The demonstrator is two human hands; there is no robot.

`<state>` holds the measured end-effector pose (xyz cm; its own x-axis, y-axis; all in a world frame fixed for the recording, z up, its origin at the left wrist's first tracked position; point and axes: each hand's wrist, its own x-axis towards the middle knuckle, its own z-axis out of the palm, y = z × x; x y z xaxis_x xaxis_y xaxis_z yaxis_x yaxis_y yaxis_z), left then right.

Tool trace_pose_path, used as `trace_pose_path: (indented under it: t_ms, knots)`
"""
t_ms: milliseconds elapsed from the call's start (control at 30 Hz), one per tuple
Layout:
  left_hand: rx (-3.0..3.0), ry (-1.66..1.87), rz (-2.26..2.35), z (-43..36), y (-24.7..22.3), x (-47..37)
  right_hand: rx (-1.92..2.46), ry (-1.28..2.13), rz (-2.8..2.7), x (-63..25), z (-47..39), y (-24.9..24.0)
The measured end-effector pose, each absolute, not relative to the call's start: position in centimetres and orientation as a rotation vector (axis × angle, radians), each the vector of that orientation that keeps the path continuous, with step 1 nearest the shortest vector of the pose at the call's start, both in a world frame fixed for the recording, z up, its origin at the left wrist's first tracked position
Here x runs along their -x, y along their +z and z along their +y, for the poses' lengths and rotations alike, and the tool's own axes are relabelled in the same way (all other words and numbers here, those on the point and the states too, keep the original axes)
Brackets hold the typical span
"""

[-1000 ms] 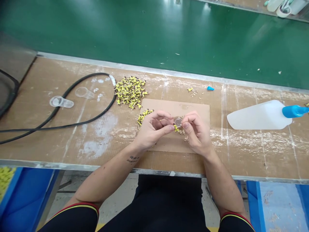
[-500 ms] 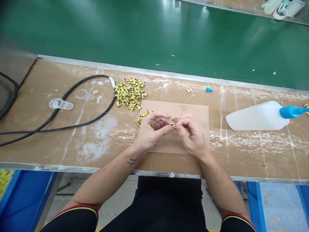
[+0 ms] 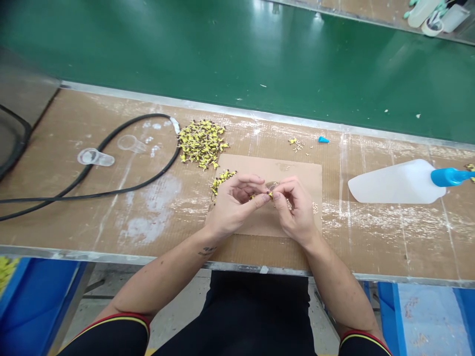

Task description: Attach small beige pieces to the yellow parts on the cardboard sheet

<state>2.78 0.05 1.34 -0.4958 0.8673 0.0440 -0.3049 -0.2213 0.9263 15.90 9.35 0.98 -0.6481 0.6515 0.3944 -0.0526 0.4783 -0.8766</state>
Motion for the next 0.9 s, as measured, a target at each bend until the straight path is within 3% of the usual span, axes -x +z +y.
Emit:
trace_pose_path:
  t_ms: [467,900]
  knots:
    - [-1.586,2.037,1.799,-0.6,0.5,-3.9,0.485,1.208,-2.002,-15.6,8.8,0.8]
    - [-0.925,2.038,1.42,0.1,0.9,-3.8,0.578,1.069,-2.044,-15.7,8.7,1.4]
